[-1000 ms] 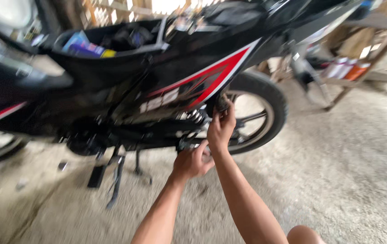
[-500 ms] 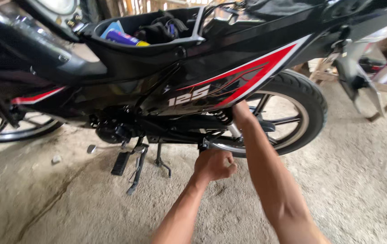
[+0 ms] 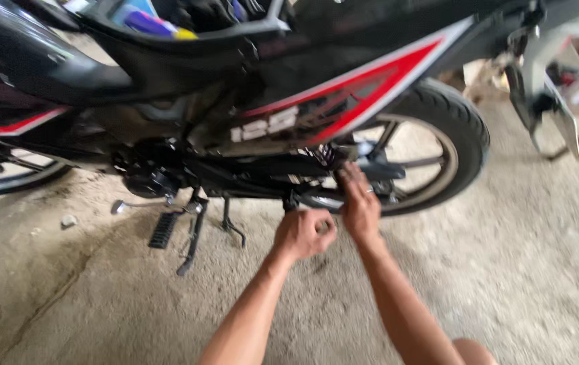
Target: The person is working on the lower part of a motorcycle, specifically near the engine and foot pegs. They are using a tool to tighten or loosen bolts and are adjusting parts of the motorcycle's frame.
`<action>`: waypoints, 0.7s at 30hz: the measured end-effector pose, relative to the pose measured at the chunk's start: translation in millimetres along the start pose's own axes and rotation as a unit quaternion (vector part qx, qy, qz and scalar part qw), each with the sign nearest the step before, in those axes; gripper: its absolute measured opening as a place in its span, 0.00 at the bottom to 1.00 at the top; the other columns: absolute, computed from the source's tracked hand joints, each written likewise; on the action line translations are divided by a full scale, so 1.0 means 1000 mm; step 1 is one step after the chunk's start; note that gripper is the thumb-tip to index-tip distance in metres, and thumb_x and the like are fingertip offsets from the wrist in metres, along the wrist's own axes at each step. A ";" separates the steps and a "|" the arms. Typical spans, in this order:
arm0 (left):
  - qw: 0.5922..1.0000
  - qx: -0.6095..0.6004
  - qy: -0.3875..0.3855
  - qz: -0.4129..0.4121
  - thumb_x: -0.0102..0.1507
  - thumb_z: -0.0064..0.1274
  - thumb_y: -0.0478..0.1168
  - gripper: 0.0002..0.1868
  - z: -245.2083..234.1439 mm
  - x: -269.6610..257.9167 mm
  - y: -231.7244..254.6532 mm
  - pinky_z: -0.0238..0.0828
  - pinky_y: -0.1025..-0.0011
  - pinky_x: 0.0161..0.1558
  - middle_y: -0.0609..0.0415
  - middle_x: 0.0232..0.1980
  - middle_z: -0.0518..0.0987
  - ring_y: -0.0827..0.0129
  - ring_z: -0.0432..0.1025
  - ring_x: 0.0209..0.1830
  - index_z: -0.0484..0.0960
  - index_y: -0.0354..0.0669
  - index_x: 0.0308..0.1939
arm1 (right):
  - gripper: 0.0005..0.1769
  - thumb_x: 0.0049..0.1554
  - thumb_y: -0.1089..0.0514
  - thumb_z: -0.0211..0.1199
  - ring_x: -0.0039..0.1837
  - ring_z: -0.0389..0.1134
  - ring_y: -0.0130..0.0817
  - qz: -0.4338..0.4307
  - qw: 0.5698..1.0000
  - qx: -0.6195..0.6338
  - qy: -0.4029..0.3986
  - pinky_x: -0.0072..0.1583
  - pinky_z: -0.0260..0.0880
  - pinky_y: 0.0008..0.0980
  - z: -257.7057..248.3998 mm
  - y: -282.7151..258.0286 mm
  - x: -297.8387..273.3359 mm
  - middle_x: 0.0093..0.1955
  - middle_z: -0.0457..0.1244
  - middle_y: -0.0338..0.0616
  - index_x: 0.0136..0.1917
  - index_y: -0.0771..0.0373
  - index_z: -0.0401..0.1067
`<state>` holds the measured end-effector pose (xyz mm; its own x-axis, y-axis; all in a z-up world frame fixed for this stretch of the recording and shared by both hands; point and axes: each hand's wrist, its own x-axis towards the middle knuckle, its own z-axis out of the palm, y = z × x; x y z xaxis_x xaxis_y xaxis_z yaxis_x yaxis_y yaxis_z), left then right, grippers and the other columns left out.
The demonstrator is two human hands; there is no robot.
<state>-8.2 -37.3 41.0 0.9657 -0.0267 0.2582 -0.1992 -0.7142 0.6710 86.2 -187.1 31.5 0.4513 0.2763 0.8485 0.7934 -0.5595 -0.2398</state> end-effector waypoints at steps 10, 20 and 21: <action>0.993 0.033 -0.076 -0.083 0.59 0.56 0.55 0.10 0.010 0.007 -0.003 0.52 0.69 0.19 0.64 0.18 0.76 0.68 0.64 0.15 0.86 0.59 0.33 | 0.20 0.52 0.69 0.60 0.66 0.59 0.58 0.148 0.977 -0.153 -0.008 0.66 0.66 0.60 0.021 0.105 -0.063 0.61 0.59 0.61 0.59 0.71 0.67; 0.999 -0.029 0.040 -0.020 0.55 0.58 0.48 0.08 0.019 0.015 0.007 0.68 0.68 0.24 0.56 0.21 0.80 0.69 0.76 0.20 0.85 0.50 0.29 | 0.15 0.62 0.59 0.52 0.52 0.70 0.41 0.669 0.504 0.527 0.143 0.55 0.71 0.39 0.100 0.032 -0.114 0.52 0.69 0.52 0.59 0.67 0.71; 0.998 -0.034 0.056 0.005 0.57 0.56 0.46 0.08 0.022 0.016 0.008 0.70 0.68 0.26 0.56 0.23 0.81 0.69 0.77 0.22 0.85 0.49 0.29 | 0.16 0.62 0.59 0.51 0.52 0.69 0.40 0.630 0.465 0.611 0.117 0.54 0.71 0.38 0.114 0.026 -0.105 0.52 0.69 0.51 0.59 0.66 0.71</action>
<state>9.4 -58.6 35.0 0.9396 0.0468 0.3390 -0.2238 -0.6655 0.7121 105.9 -141.7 -117.0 0.9290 0.1585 -0.3344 -0.3360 0.7396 -0.5831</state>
